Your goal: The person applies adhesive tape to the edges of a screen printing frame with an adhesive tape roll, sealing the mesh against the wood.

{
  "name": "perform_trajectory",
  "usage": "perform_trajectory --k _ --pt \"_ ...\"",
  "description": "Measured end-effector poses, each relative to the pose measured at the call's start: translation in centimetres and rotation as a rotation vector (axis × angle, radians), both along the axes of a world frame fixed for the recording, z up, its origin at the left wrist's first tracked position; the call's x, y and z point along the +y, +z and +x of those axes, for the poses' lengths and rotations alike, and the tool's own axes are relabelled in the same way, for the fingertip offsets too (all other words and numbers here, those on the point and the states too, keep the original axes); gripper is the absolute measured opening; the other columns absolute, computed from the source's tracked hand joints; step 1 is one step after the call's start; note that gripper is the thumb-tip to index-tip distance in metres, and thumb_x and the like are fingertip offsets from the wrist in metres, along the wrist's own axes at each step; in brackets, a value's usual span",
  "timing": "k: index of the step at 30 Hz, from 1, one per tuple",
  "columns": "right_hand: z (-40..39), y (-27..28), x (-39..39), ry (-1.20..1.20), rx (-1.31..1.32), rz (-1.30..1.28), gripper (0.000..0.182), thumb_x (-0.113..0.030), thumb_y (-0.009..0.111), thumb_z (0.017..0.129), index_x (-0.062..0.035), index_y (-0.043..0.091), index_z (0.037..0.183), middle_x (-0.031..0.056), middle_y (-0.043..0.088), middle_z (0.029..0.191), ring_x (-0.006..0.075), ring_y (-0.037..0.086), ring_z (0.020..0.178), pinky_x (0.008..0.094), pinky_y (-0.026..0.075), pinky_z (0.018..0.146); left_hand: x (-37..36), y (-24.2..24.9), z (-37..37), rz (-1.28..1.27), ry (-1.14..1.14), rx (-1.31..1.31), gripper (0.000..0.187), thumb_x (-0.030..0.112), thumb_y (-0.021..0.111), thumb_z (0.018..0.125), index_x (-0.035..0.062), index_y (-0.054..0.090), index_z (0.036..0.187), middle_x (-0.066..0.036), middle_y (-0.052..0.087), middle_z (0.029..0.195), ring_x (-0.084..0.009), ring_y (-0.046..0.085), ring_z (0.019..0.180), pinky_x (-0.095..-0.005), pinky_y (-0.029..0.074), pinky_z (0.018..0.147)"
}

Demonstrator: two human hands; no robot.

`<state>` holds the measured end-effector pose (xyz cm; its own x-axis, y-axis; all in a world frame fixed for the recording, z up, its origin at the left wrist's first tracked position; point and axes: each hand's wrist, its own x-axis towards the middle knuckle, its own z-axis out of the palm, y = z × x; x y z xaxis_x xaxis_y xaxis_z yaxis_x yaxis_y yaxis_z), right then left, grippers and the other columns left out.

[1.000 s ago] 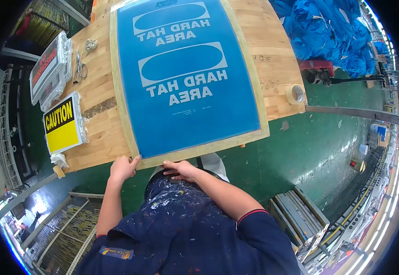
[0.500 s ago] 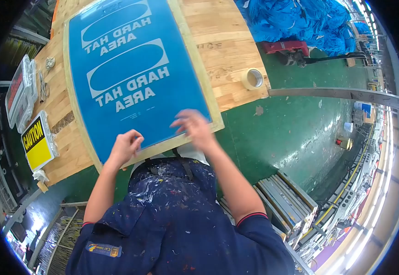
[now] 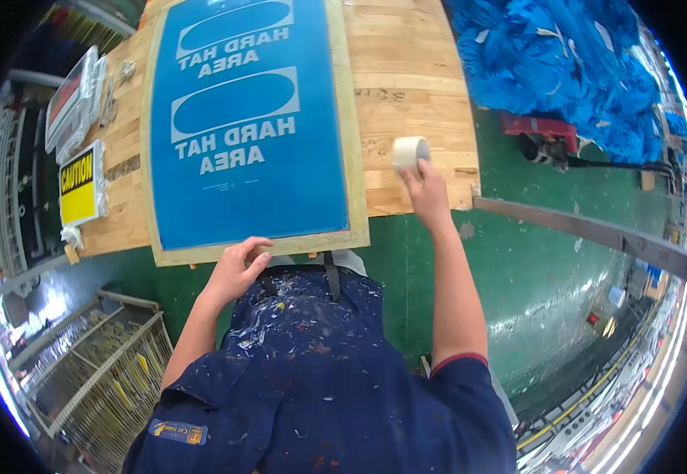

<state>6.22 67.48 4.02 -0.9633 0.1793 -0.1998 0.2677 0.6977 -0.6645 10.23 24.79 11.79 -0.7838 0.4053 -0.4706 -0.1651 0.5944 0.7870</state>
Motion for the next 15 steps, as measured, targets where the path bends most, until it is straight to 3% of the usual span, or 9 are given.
perform_trajectory --k 2,3,5,6,7,10,15 --pt "1.0 4.8 -4.9 0.069 0.135 -0.36 0.031 -0.02 0.073 0.099 0.0003 0.069 0.121 0.0179 0.073 0.11 0.0293 0.068 0.096 0.0392 0.052 0.089 1.3 1.9 -0.5 0.123 0.105 0.066 0.029 0.021 0.066 0.102 0.0027 0.069 0.124 -0.009 0.072 0.093 -0.018 0.069 0.084 -0.0323 0.055 0.075" --pt "1.6 7.0 -7.3 0.105 0.216 -0.516 0.027 -0.017 0.072 0.099 0.0002 0.07 0.119 0.0173 0.073 0.108 0.0266 0.068 0.094 0.0373 0.051 0.087 1.8 3.1 -0.9 0.166 0.139 0.134 0.026 0.018 0.065 0.101 0.0043 0.069 0.123 -0.012 0.074 0.1 -0.0208 0.072 0.088 -0.0342 0.056 0.075" --pt "3.0 10.4 -10.2 0.159 0.136 -0.663 0.023 -0.011 0.074 0.096 -0.0005 0.071 0.116 0.0154 0.071 0.105 0.0279 0.067 0.094 0.0373 0.051 0.085 3.0 6.1 -1.5 0.241 0.194 0.28 0.027 0.017 0.065 0.102 0.0043 0.069 0.125 -0.01 0.073 0.103 -0.0171 0.069 0.091 -0.0321 0.055 0.075" --pt "3.3 11.6 -11.3 0.241 0.176 -0.64 0.023 -0.01 0.076 0.094 -0.0009 0.071 0.114 0.0146 0.071 0.104 0.0288 0.067 0.093 0.0374 0.051 0.085 3.4 7.4 -1.8 0.283 0.216 0.356 0.027 0.016 0.065 0.102 0.0043 0.069 0.126 -0.008 0.072 0.105 -0.0152 0.068 0.093 -0.031 0.054 0.075" --pt "3.4 12.6 -12.0 0.322 0.219 -0.612 0.023 -0.01 0.077 0.092 -0.0012 0.07 0.113 0.0138 0.071 0.102 0.0298 0.067 0.093 0.0375 0.051 0.084 3.5 8.4 -1.9 0.283 0.196 0.416 0.03 0.016 0.066 0.1 0.0045 0.068 0.128 -0.011 0.071 0.117 -0.0192 0.068 0.103 -0.0321 0.054 0.077" --pt "3.9 14.3 -13.4 0.516 0.305 -0.553 0.026 -0.009 0.082 0.087 -0.003 0.069 0.108 0.0111 0.068 0.102 0.0328 0.065 0.096 0.0403 0.05 0.086 4.9 10.7 -2.4 0.174 0.081 0.826 0.044 0.026 0.074 0.097 0.0028 0.065 0.134 -0.015 0.066 0.13 -0.0277 0.065 0.114 -0.0378 0.055 0.089" --pt "4.5 15.4 -13.5 0.667 0.345 -0.459 0.025 -0.01 0.083 0.085 -0.0055 0.067 0.104 0.0088 0.066 0.106 0.0326 0.064 0.103 0.0439 0.048 0.091 6.3 12.1 -1.8 0.062 -0.078 0.907 0.077 0.047 0.081 0.09 0.0005 0.056 0.146 -0.019 0.058 0.146 -0.0372 0.057 0.13 -0.0467 0.047 0.108"
